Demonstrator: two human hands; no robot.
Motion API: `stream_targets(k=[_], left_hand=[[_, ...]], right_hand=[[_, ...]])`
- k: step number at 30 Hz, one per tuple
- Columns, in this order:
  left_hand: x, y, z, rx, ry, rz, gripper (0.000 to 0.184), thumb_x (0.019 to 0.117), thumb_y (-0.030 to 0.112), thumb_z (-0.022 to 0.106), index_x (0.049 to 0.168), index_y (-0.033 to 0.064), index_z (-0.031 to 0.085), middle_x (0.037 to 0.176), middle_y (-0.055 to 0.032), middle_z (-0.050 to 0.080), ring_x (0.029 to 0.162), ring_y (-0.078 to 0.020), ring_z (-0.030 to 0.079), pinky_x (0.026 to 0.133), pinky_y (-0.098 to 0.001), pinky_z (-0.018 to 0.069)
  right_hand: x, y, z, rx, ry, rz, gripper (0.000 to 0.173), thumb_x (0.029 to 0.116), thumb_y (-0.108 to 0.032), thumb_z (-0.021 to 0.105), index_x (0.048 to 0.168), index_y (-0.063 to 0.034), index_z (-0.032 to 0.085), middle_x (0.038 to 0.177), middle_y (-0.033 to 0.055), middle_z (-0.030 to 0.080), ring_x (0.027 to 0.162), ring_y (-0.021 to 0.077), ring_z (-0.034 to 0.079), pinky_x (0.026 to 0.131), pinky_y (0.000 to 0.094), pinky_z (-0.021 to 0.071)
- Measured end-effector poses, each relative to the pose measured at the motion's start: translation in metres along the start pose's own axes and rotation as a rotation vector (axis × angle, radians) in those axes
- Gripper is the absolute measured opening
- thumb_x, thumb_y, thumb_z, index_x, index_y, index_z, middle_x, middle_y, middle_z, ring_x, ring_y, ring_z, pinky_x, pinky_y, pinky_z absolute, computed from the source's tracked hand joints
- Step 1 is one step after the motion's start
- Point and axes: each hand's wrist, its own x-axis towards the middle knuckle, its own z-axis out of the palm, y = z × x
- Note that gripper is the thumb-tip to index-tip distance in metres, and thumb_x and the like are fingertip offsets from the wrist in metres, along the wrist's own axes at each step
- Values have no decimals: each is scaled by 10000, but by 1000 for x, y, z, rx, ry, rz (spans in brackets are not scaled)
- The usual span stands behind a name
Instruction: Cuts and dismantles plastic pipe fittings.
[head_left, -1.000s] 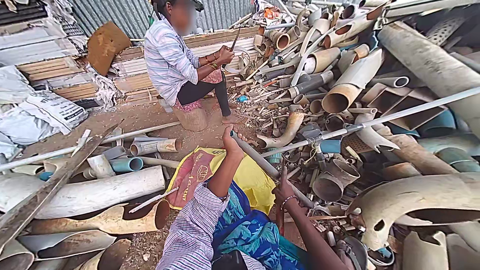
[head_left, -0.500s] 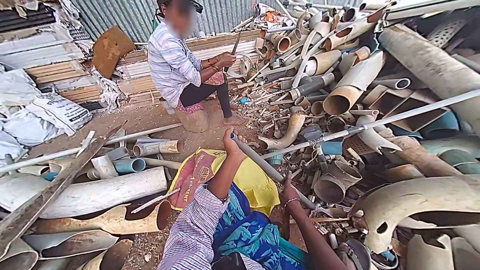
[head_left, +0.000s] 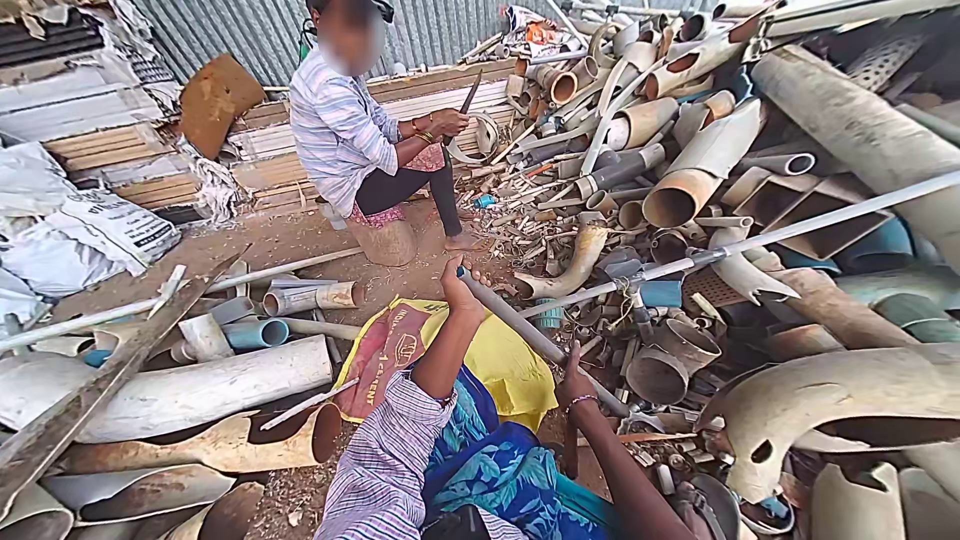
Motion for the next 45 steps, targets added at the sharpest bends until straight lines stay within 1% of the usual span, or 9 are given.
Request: stream_targets(k=[10, 17, 25, 28, 31, 39, 41, 44, 45], left_hand=[[6, -7, -2, 14, -41, 25, 406, 1077, 246, 275, 707, 197, 433, 484, 59, 435, 392, -86, 461, 445, -250, 464], [-9, 1, 5, -35, -85, -15, 413, 1089, 226, 291, 709, 185, 446, 503, 61, 449, 405, -61, 449, 445, -210, 439], [-6, 7, -3, -53, -68, -39, 440, 1099, 247, 286, 685, 179, 418, 487, 48, 427, 379, -72, 425, 423, -218, 431], [-3, 3, -9, -8, -136, -4, 463, 1097, 261, 238, 682, 187, 429, 481, 54, 429, 391, -87, 446, 453, -254, 473], [7, -2, -14, 37, -152, 20, 469, 1088, 270, 199, 682, 202, 426, 468, 56, 420, 391, -100, 451, 466, -285, 487], [9, -2, -13, 30, -232, 42, 495, 1078, 244, 183, 631, 212, 393, 453, 50, 421, 383, -104, 455, 453, -281, 483], [5, -1, -3, 29, -217, 29, 479, 1086, 244, 219, 640, 204, 391, 456, 49, 407, 378, -98, 439, 440, -265, 467], [6, -3, -4, 23, -269, 13, 509, 1090, 242, 213, 610, 197, 375, 435, 43, 392, 363, -100, 429, 428, -268, 457], [6, -4, -5, 15, -305, 16, 519, 1087, 238, 203, 599, 196, 374, 432, 43, 396, 362, -99, 430, 426, -265, 454]], right_hand=[[-6, -3, -7, -6, -44, -4, 1085, 917, -22, 596, 1609, -178, -225, 1296, 246, 637, 1185, 400, 648, 994, 543, 501], [-36, -31, -10, -74, 52, -110, 954, 983, -29, 518, 1620, -145, -181, 1195, 267, 672, 1090, 420, 683, 952, 556, 514], [-14, -14, -5, 36, 24, -56, 987, 978, -61, 593, 1620, -110, -156, 1238, 300, 643, 1111, 427, 671, 981, 545, 498], [-37, -37, -9, 45, 22, -178, 904, 1003, -96, 529, 1643, -163, -106, 1157, 249, 683, 1031, 390, 697, 932, 543, 528], [-46, -50, -14, 39, -32, -199, 967, 995, -37, 520, 1620, -202, -199, 1176, 235, 680, 1097, 386, 677, 978, 524, 504], [43, 62, 28, 183, -23, 224, 964, 992, -154, 619, 1625, -59, -101, 1412, 286, 553, 1291, 371, 589, 1090, 487, 452], [28, 38, 18, 270, 11, 132, 956, 997, -120, 607, 1622, -68, -116, 1333, 285, 600, 1202, 366, 639, 1044, 485, 481], [-22, -15, -2, 261, 28, -255, 931, 1003, -44, 528, 1625, -134, -160, 943, 190, 702, 774, 305, 705, 767, 471, 578], [-36, -28, -5, 222, 42, -335, 919, 1010, -38, 509, 1627, -143, -163, 887, 168, 700, 750, 302, 697, 759, 470, 574]])
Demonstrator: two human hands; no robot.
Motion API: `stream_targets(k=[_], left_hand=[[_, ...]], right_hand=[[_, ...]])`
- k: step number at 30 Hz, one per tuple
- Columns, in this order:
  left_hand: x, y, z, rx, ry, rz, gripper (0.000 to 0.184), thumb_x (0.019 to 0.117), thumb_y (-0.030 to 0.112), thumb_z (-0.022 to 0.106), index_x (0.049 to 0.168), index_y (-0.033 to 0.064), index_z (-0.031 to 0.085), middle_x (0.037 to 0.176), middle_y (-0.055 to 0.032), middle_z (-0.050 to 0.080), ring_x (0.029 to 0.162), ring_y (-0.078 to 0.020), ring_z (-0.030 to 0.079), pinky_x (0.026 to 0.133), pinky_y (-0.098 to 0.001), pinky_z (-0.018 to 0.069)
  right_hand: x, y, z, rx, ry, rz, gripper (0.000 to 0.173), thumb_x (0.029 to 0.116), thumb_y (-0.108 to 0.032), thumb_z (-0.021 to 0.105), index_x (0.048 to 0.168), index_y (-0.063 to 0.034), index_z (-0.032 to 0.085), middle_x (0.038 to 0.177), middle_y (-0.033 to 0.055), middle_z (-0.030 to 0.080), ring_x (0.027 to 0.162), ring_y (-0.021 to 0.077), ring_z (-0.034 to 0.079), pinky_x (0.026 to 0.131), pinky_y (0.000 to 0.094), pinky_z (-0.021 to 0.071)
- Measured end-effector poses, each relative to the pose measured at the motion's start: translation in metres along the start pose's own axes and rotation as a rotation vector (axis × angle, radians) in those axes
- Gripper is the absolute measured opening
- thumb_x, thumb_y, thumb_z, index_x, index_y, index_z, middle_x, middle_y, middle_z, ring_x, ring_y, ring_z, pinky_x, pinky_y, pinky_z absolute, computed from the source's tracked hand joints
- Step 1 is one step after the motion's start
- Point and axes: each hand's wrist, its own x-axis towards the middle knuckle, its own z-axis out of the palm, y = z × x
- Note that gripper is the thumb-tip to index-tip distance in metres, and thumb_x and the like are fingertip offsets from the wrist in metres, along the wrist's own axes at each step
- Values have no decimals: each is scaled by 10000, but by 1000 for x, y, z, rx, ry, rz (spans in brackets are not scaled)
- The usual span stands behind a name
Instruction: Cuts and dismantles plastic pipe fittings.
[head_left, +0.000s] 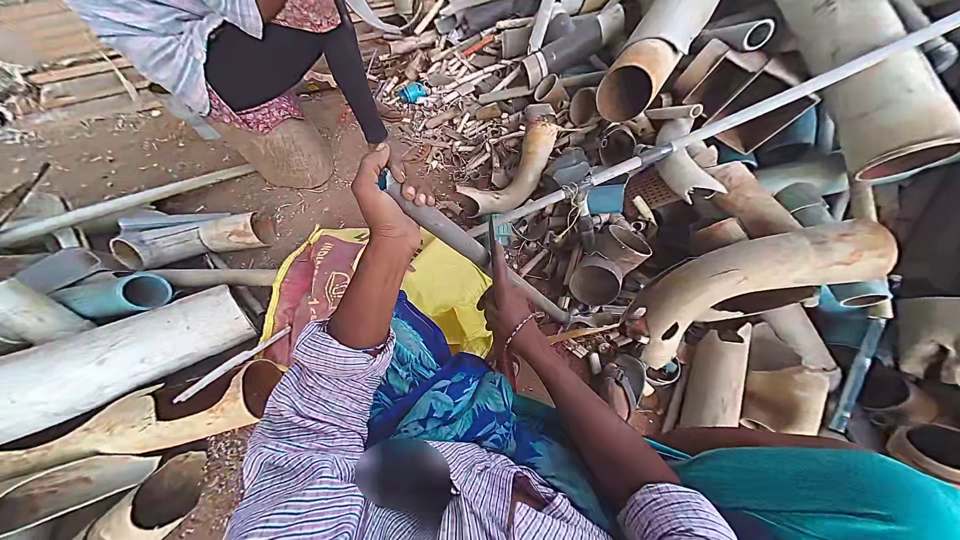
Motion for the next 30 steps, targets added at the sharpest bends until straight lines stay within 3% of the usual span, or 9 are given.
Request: stream_targets(k=[3, 8, 10, 13, 16, 20, 22, 26, 30], left_hand=[[1, 1, -4, -6, -38, 8, 519, 1079, 230, 190, 597, 199, 380, 435, 43, 410, 360, -96, 428, 422, -259, 447], [4, -2, -17, 20, 34, 1, 492, 1073, 240, 198, 614, 217, 374, 435, 50, 394, 365, -99, 425, 434, -265, 449], [5, -2, -11, 19, 29, 24, 491, 1070, 231, 189, 618, 215, 379, 440, 48, 405, 371, -100, 436, 436, -268, 457], [2, -2, -10, 28, 12, 16, 503, 1068, 211, 185, 602, 209, 374, 448, 45, 417, 379, -100, 446, 441, -272, 467], [2, -1, -9, 49, 0, 17, 490, 1066, 201, 221, 607, 203, 394, 477, 40, 453, 413, -97, 481, 470, -262, 483], [3, -1, -15, 67, 40, 19, 456, 1066, 210, 265, 640, 195, 428, 545, 33, 496, 486, -106, 522, 512, -258, 490], [1, 1, -10, 73, 72, 35, 447, 1071, 205, 283, 661, 186, 461, 575, 31, 528, 502, -100, 544, 519, -247, 508], [-18, 8, 5, 79, 64, 30, 443, 1079, 208, 258, 676, 201, 444, 577, 50, 487, 509, -80, 498, 530, -225, 467], [-32, 15, 11, 67, -21, -19, 468, 1097, 246, 137, 711, 207, 399, 585, 57, 443, 524, -81, 475, 545, -223, 446]], right_hand=[[3, 2, 3, -94, 13, 131, 946, 1005, -63, 514, 1623, -183, -192, 999, 229, 697, 948, 392, 699, 905, 533, 525], [38, 118, 6, 137, 15, 538, 897, 1017, -119, 575, 1635, -97, -75, 1434, 291, 530, 1301, 367, 576, 1092, 495, 444], [34, 95, 0, 233, 33, 463, 907, 1023, -100, 566, 1628, -98, -110, 1325, 280, 598, 1145, 342, 659, 995, 471, 509], [4, 16, -1, 265, -38, 56, 868, 1039, -37, 474, 1631, -172, -146, 889, 156, 688, 661, 227, 665, 659, 396, 574], [-7, -12, -2, 27, -29, 23, 858, 1046, -62, 468, 1641, -206, -133, 917, 187, 696, 825, 344, 693, 826, 493, 547], [33, 84, 2, 108, 18, 378, 934, 990, -93, 593, 1644, -154, -71, 1247, 288, 634, 1108, 390, 665, 965, 532, 514], [37, 98, -1, 233, 24, 433, 933, 1000, -102, 594, 1642, -142, -81, 1275, 266, 623, 1074, 338, 670, 946, 484, 522], [8, 18, -2, 213, -42, 71, 869, 1039, -35, 474, 1634, -191, -140, 880, 156, 685, 646, 230, 666, 656, 400, 579], [9, 14, 2, 70, 5, 68, 871, 1033, -46, 487, 1645, -196, -114, 900, 207, 687, 772, 351, 695, 782, 504, 569]])
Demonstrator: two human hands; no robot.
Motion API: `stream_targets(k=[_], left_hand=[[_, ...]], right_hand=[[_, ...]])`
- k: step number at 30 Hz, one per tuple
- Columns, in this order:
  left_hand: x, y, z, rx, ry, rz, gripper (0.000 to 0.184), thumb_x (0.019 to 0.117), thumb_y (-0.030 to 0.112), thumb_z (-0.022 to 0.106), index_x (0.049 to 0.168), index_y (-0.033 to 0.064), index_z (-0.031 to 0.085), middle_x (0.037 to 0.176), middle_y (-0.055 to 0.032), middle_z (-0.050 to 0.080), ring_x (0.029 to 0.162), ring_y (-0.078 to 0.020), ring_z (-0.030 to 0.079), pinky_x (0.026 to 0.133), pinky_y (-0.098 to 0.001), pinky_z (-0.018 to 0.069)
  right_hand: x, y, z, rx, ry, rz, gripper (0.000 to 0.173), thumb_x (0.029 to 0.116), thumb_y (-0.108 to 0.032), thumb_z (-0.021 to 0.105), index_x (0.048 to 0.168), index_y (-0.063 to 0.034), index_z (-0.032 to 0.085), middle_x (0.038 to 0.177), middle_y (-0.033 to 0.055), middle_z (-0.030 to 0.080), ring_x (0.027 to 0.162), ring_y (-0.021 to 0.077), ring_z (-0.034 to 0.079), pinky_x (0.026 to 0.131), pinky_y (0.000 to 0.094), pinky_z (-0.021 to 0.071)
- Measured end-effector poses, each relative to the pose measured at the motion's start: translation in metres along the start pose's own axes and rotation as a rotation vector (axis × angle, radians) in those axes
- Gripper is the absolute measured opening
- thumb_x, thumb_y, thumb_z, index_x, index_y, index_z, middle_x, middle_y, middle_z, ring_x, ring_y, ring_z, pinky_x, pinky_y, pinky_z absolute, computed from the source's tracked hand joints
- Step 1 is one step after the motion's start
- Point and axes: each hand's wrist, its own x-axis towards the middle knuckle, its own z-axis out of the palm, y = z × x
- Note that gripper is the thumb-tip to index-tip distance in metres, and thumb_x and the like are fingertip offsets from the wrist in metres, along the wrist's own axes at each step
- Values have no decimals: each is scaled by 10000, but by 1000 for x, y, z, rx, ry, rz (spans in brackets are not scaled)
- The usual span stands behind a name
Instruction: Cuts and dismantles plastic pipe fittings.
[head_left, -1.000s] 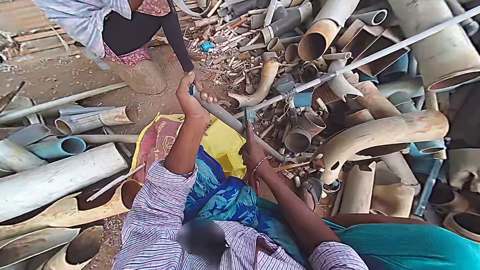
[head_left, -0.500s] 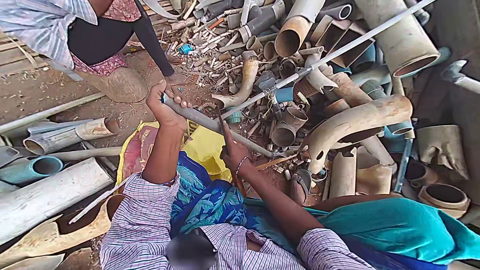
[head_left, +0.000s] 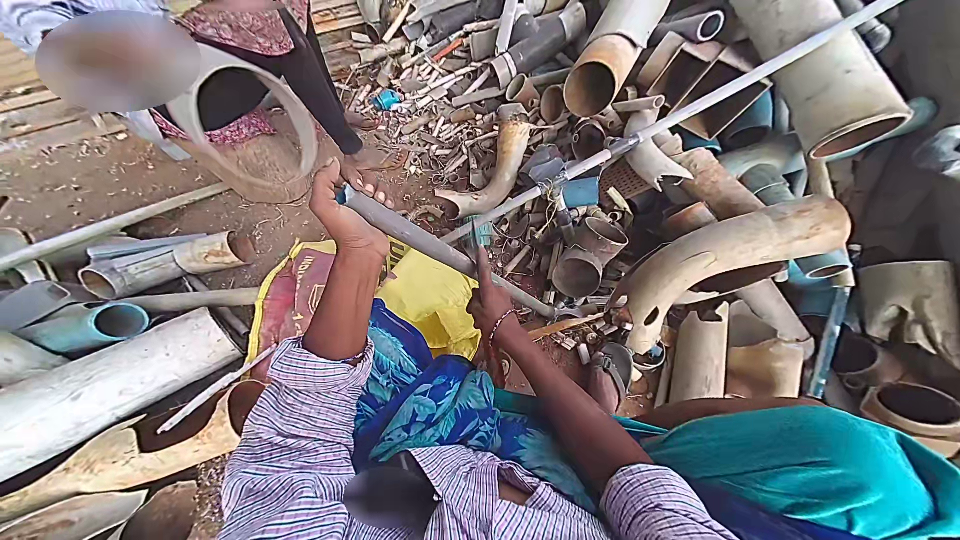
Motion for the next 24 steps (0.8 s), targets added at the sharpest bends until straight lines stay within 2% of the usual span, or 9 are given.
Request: stream_targets(k=[3, 5, 10, 12, 14, 17, 19, 21, 24], left_hand=[[35, -18, -24, -77, 40, 76, 548, 1085, 288, 139, 627, 200, 426, 513, 30, 484, 439, -105, 489, 457, -256, 454], [35, -17, -24, -79, 37, 81, 556, 1088, 295, 131, 627, 198, 427, 508, 27, 488, 429, -104, 485, 450, -255, 456], [37, -19, -22, -82, 11, 90, 582, 1086, 302, 116, 618, 193, 444, 499, 25, 502, 419, -107, 502, 435, -261, 467], [38, -20, -22, -106, -8, 85, 590, 1084, 313, 112, 616, 192, 450, 497, 27, 495, 418, -107, 501, 436, -265, 473], [39, -19, -23, -104, 3, 77, 579, 1085, 318, 127, 613, 196, 440, 491, 30, 486, 417, -107, 499, 433, -268, 471], [36, -16, -25, -80, 41, 71, 557, 1092, 295, 159, 603, 206, 410, 484, 28, 482, 418, -108, 503, 446, -267, 478], [35, -14, -24, -72, 49, 72, 552, 1096, 291, 176, 598, 206, 399, 487, 28, 480, 434, -107, 511, 469, -267, 484], [36, -12, -23, -66, -5, 87, 584, 1102, 309, 156, 586, 204, 407, 489, 30, 481, 458, -107, 522, 500, -268, 493], [38, -15, -25, -69, -90, 89, 637, 1122, 379, 96, 607, 200, 427, 502, 33, 495, 484, -107, 535, 521, -265, 493]], right_hand=[[32, 65, -4, 115, 26, 273, 946, 972, -25, 566, 1642, -176, -84, 1129, 258, 667, 937, 345, 698, 865, 492, 550], [40, 89, -5, 247, 37, 374, 892, 994, -45, 531, 1639, -176, -71, 1151, 214, 638, 862, 254, 680, 785, 422, 560], [2, 5, -11, 307, -56, 31, 883, 1019, -6, 462, 1633, -201, -143, 826, 124, 651, 561, 170, 611, 572, 341, 548], [-4, -8, -10, 213, -61, -37, 791, 1071, -51, 404, 1637, -191, -132, 831, 113, 660, 574, 168, 617, 606, 340, 556], [8, 11, -8, 134, -17, 36, 837, 1043, -53, 444, 1638, -200, -125, 890, 140, 680, 635, 213, 656, 652, 381, 571], [24, 50, -12, 69, -11, 260, 930, 980, -42, 547, 1644, -187, -89, 1116, 227, 676, 897, 309, 703, 840, 465, 556], [21, 51, -13, 146, -35, 272, 935, 983, -32, 530, 1631, -167, -130, 1047, 189, 671, 802, 245, 688, 759, 408, 564], [5, 20, -13, 215, -59, 112, 940, 986, 2, 502, 1620, -165, -172, 890, 159, 670, 643, 205, 652, 641, 376, 563], [-17, -16, -9, 56, -39, -44, 932, 1007, -20, 509, 1630, -176, -166, 815, 138, 674, 675, 259, 665, 709, 425, 566]])
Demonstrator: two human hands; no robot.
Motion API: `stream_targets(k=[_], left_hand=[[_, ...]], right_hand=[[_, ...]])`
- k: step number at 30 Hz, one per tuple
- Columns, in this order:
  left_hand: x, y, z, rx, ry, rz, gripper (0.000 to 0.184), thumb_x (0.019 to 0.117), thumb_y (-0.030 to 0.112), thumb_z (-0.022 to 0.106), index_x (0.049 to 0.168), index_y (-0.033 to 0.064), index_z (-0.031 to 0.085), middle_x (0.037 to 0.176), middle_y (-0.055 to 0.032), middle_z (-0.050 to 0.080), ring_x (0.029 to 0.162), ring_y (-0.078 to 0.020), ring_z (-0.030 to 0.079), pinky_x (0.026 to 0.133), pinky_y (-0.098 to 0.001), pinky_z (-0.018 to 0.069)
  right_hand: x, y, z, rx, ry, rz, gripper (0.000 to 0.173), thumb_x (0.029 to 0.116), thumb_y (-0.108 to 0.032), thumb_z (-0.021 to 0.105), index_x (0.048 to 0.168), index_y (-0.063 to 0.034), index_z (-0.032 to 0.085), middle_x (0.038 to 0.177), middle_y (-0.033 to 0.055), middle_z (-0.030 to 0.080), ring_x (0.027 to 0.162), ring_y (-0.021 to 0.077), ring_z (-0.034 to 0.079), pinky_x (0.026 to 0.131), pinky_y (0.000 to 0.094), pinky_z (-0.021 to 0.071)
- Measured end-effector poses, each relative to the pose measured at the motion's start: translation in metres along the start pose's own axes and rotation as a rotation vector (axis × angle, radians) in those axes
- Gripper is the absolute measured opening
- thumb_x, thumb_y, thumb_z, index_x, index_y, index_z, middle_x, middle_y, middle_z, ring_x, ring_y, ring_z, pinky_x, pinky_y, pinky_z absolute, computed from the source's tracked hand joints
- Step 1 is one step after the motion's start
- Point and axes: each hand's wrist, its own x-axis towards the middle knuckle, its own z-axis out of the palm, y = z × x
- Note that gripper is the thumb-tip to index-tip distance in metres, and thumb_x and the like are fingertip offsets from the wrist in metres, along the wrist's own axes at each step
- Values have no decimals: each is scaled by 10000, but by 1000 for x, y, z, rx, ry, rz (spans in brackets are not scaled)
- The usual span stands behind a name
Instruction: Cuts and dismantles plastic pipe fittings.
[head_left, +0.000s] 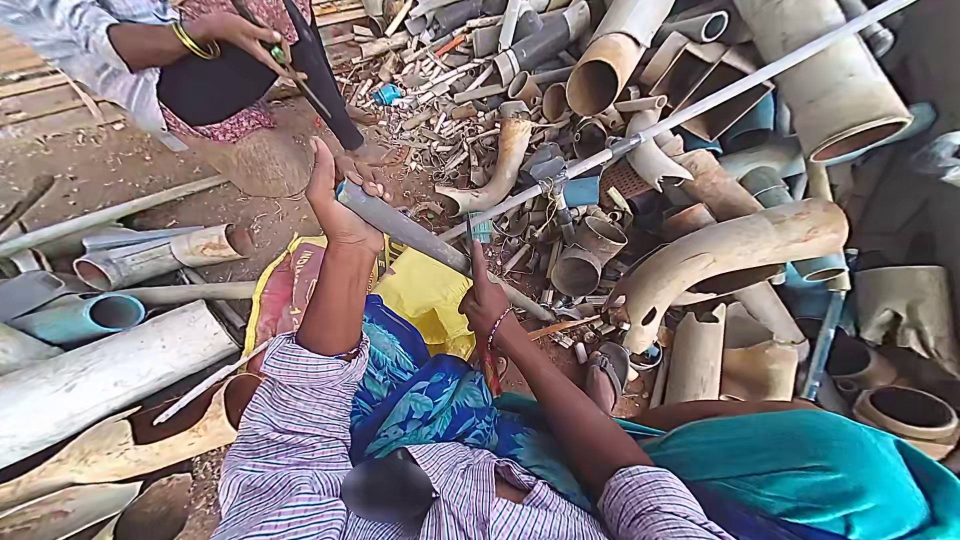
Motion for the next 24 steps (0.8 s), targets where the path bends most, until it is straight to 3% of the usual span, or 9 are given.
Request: stream_targets(k=[2, 4, 6, 8, 12, 15, 19, 21, 24], left_hand=[[3, -1, -4, -11, -57, -17, 674, 1117, 418, 56, 610, 197, 440, 510, 35, 510, 496, -103, 549, 526, -262, 503], [4, 0, -8, -4, -99, -28, 683, 1114, 418, 43, 607, 199, 444, 505, 40, 519, 502, -96, 566, 541, -256, 519], [2, 3, -9, 3, -142, -32, 687, 1113, 405, 43, 598, 208, 453, 501, 50, 524, 504, -85, 572, 554, -248, 525], [4, 4, -7, -32, -219, -29, 696, 1111, 406, 45, 594, 208, 468, 504, 53, 528, 509, -84, 570, 560, -256, 520], [4, 3, -7, -78, -300, -37, 715, 1103, 421, 37, 588, 206, 484, 511, 49, 540, 516, -89, 578, 550, -264, 516], [8, 3, -10, -74, -293, -34, 715, 1096, 441, 36, 584, 214, 482, 510, 59, 531, 510, -85, 560, 539, -264, 495], [8, 2, -15, -66, -237, -21, 746, 1076, 482, -21, 584, 199, 464, 494, 42, 518, 485, -98, 545, 504, -265, 477], [7, 3, -11, -88, -219, -14, 771, 1068, 488, -38, 582, 183, 476, 492, 23, 534, 478, -114, 567, 496, -280, 504], [4, 0, 2, -15, 81, 76, 697, 1103, 427, 12, 645, 155, 462, 495, -1, 505, 441, -133, 534, 456, -287, 491]], right_hand=[[6, 14, -1, -63, 37, 104, 954, 989, -31, 539, 1629, -153, -158, 906, 193, 684, 789, 317, 700, 783, 468, 571], [21, 48, -7, -79, 46, 301, 942, 985, -56, 573, 1634, -121, -107, 1184, 294, 650, 1077, 403, 672, 959, 529, 512], [32, 81, -9, -63, 46, 422, 921, 1006, -130, 588, 1634, -94, -85, 1346, 295, 585, 1234, 388, 612, 1054, 510, 464], [29, 74, -7, 6, 73, 390, 939, 990, -101, 591, 1630, -93, -96, 1261, 280, 626, 1136, 370, 657, 995, 504, 500], [-10, -5, 1, -170, 27, 64, 931, 1011, -39, 507, 1624, -162, -182, 948, 222, 689, 889, 378, 696, 859, 517, 535], [-4, 1, 5, -265, 37, 115, 921, 1013, -52, 497, 1626, -171, -180, 999, 238, 697, 978, 414, 692, 903, 542, 520], [32, 96, 4, -121, 49, 453, 1010, 960, -103, 645, 1632, -109, -109, 1278, 310, 621, 1201, 436, 624, 1017, 558, 483], [35, 111, 6, -59, 34, 537, 1014, 977, -143, 642, 1622, -93, -139, 1361, 291, 581, 1264, 393, 598, 1064, 514, 461], [11, 70, 12, 6, 69, 306, 980, 970, -38, 599, 1636, -154, -111, 1130, 339, 651, 1053, 501, 659, 892, 623, 517]])
